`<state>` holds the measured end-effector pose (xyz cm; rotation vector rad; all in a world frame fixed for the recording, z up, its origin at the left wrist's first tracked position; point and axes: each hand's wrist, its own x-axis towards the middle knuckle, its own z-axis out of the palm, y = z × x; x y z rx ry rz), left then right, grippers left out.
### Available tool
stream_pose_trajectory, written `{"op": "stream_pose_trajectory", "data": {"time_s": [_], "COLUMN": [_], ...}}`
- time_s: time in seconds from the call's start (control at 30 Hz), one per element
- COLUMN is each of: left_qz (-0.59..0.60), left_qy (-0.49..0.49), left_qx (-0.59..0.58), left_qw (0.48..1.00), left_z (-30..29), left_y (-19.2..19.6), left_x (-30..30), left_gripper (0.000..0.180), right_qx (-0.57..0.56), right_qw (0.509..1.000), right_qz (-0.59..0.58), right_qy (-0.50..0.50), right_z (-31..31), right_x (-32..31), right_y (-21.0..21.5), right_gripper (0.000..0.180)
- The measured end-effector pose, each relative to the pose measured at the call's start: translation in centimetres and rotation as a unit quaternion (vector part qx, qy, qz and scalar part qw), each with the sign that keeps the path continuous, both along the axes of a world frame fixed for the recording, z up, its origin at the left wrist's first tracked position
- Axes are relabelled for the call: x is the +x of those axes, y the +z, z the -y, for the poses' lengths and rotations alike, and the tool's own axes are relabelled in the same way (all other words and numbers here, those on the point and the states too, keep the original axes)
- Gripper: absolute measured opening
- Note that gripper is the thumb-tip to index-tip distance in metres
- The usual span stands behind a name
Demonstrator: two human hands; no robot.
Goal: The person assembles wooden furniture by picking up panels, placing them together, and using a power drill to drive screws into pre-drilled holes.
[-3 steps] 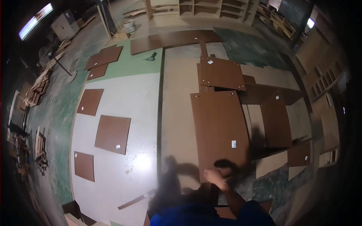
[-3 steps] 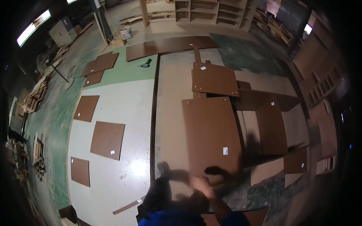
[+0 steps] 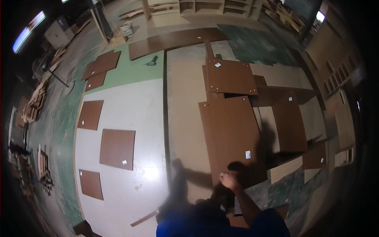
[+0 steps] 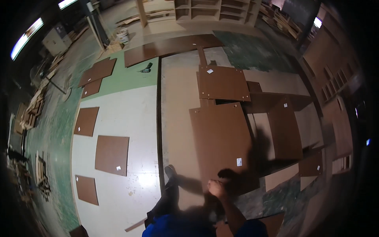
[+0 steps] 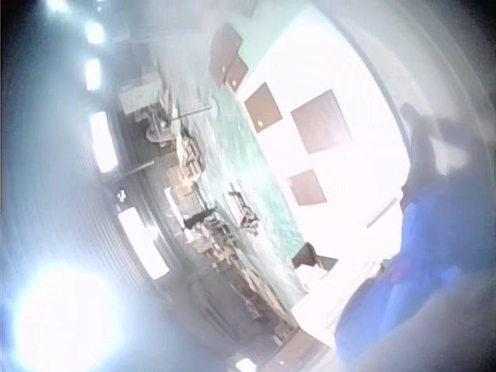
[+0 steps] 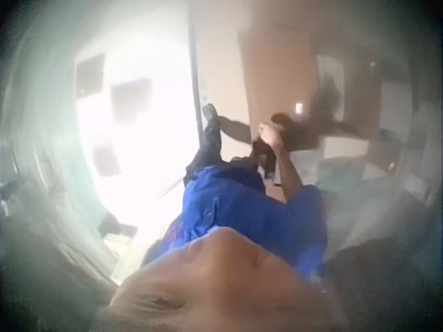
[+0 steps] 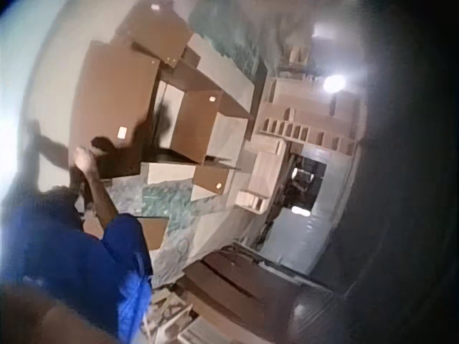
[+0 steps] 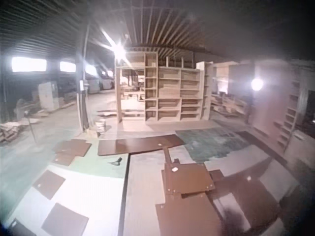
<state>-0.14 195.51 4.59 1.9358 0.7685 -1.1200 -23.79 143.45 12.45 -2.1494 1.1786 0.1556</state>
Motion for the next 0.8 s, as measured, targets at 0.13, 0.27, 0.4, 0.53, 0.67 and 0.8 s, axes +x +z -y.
{"op": "stream_pose_trajectory", "data": {"time_s": [0.13, 0.27, 0.4, 0.53, 0.67, 0.8], "left_qz": [-0.047, 0.125, 0.388, 0.272, 0.294, 0.484], "left_qy": [-0.07, -0.09, -0.319, -0.193, -0.352, -0.531], "left_qx": [-0.047, -0.186, -0.156, -0.23, -0.126, -0.158], "left_qw": [0.995, 0.97, 0.851, 0.914, 0.88, 0.677], "left_z": [10.8, 12.3, 37.7, 65.1, 71.8, 72.2], "left_y": [-3.2, -2.8, 0.3, 6.5, 2.5, -4.1], "left_x": [9.6, 31.8, 50.5, 57.5, 65.4, 62.2], "left_gripper": [0.03, 0.034, 0.05, 0.033, 0.031, 0.006], "right_qx": [0.071, 0.324, 0.233, 0.062, 0.164, 0.111], "right_qw": [0.995, 0.943, 0.964, 0.992, 0.98, 0.99], "right_qz": [-0.067, -0.032, 0.016, -0.1, -0.075, -0.074], "right_qy": [0.006, -0.07, -0.13, 0.05, -0.082, 0.048], "right_z": [5.7, 10.4, 18.7, 29.3, 44.4, 62.4], "right_x": [-2.8, 15.1, 22.3, 23.8, 38.9, 52.5], "right_y": [-7.7, -1.9, 0.1, -2.4, 1.5, 3.3], "right_gripper": [0.027, 0.032, 0.037, 0.036, 0.035, 0.034]}}
